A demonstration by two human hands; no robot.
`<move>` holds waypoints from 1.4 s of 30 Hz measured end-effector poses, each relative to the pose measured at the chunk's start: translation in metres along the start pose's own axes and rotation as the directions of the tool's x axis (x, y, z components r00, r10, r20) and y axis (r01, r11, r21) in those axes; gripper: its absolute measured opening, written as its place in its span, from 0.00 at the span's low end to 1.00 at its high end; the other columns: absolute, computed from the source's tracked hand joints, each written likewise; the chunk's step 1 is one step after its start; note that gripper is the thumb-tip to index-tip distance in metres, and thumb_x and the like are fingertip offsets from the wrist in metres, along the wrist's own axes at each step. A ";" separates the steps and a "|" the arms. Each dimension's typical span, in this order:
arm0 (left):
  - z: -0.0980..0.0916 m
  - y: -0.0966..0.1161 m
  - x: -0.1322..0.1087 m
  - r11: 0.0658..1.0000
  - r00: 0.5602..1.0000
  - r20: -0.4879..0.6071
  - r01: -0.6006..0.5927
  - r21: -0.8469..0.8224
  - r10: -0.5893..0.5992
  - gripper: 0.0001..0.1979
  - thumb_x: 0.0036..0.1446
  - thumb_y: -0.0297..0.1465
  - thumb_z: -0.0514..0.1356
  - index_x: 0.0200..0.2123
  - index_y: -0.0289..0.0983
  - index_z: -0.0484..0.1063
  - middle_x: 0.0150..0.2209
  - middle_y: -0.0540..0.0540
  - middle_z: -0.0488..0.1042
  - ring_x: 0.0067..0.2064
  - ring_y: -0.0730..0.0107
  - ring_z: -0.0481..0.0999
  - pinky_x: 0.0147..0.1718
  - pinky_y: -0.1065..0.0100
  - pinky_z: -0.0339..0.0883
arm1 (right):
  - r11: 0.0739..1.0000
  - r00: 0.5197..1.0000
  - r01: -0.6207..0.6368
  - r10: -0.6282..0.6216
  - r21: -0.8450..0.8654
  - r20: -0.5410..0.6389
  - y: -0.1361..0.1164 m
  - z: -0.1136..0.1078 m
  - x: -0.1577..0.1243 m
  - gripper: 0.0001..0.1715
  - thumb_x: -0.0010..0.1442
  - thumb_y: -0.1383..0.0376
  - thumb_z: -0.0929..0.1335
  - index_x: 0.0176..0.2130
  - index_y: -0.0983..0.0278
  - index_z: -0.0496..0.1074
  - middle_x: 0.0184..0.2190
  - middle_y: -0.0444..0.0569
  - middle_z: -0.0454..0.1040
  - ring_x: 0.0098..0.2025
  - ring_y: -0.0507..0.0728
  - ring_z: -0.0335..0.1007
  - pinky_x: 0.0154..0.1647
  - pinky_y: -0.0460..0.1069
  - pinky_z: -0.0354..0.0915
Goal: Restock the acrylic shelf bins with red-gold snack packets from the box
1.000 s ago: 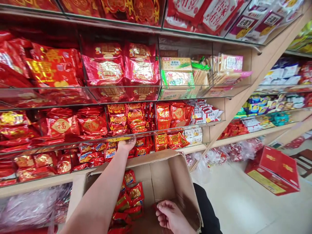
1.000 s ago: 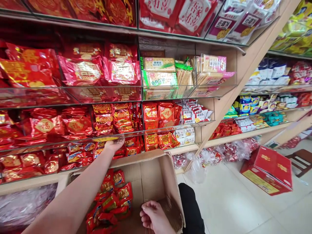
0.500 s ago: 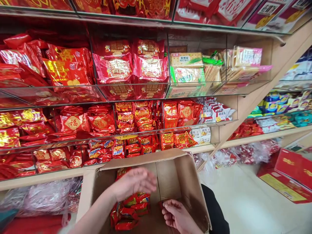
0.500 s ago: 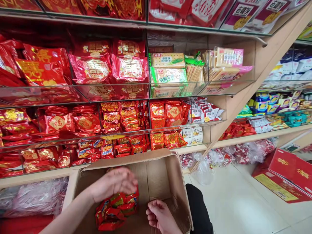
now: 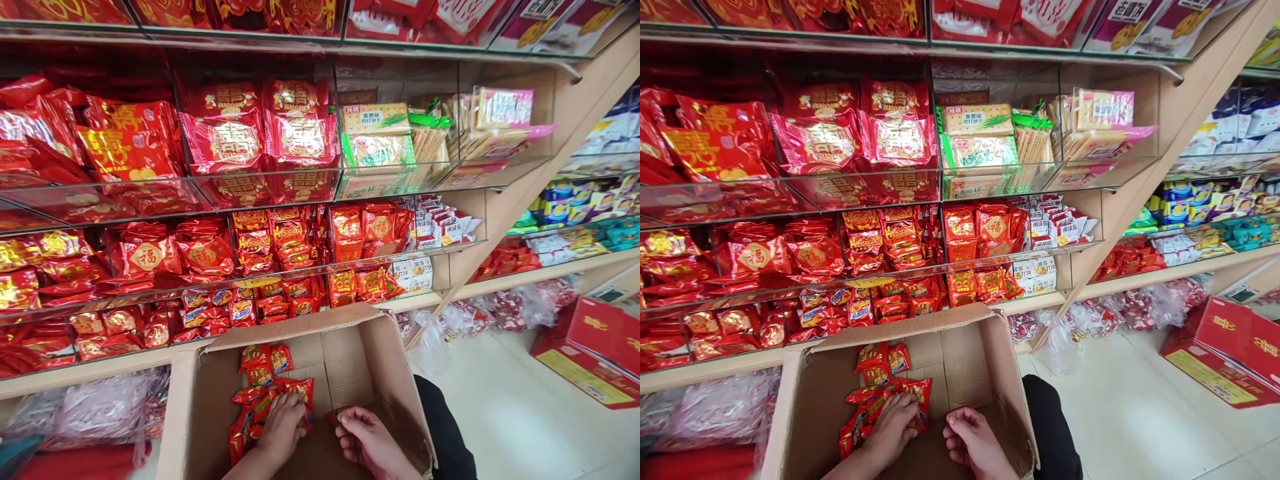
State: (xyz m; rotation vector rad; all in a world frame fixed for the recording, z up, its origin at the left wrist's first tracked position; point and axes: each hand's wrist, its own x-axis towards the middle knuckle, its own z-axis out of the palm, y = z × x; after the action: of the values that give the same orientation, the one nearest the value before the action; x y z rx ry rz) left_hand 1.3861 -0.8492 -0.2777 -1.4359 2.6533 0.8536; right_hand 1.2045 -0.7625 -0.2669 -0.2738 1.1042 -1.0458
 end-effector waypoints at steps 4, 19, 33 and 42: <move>-0.028 0.012 -0.004 0.891 0.976 -0.184 0.023 -0.453 -0.119 0.08 0.49 0.34 0.54 0.34 0.41 0.65 0.34 0.48 0.69 0.39 0.65 0.67 0.40 0.65 0.59 | 1.000 1.000 -0.012 0.012 0.006 0.011 -0.002 0.001 -0.002 0.18 0.43 0.57 0.71 0.28 0.66 0.63 0.23 0.44 0.69 0.21 0.45 0.63 0.22 0.41 0.58; -0.076 0.098 -0.020 0.117 0.988 0.074 0.090 -0.989 -0.136 0.22 0.51 0.40 0.54 0.49 0.42 0.57 0.38 0.47 0.69 0.38 0.69 0.69 0.35 0.68 0.63 | 0.883 0.883 0.469 -0.469 -0.003 0.018 -0.034 0.040 -0.037 0.11 0.52 0.61 0.66 0.36 0.64 0.68 0.32 0.46 0.71 0.35 0.53 0.67 0.39 0.49 0.63; -0.095 0.107 -0.031 -0.140 0.986 0.152 0.142 -0.980 -0.062 0.25 0.48 0.28 0.59 0.50 0.45 0.57 0.41 0.47 0.71 0.37 0.69 0.72 0.38 0.63 0.65 | 0.121 0.439 0.628 -0.870 -0.769 0.222 -0.033 0.037 -0.054 0.26 0.55 0.74 0.57 0.52 0.60 0.58 0.57 0.53 0.47 0.57 0.59 0.47 0.51 0.55 0.58; -0.152 0.112 0.009 -0.127 0.947 -0.013 -0.056 -0.990 -0.321 0.08 0.48 0.22 0.57 0.33 0.36 0.68 0.36 0.47 0.73 0.33 0.71 0.73 0.31 0.70 0.70 | 0.311 0.872 0.270 -0.481 -0.911 0.095 0.008 0.008 -0.020 0.11 0.51 0.70 0.60 0.34 0.64 0.68 0.30 0.48 0.71 0.31 0.52 0.68 0.32 0.44 0.63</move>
State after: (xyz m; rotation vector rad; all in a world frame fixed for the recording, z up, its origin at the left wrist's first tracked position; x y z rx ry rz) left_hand 1.3314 -0.8784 -0.0993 -1.8520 1.3223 3.2949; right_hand 1.2146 -0.7451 -0.2560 -1.4388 1.8042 -0.7525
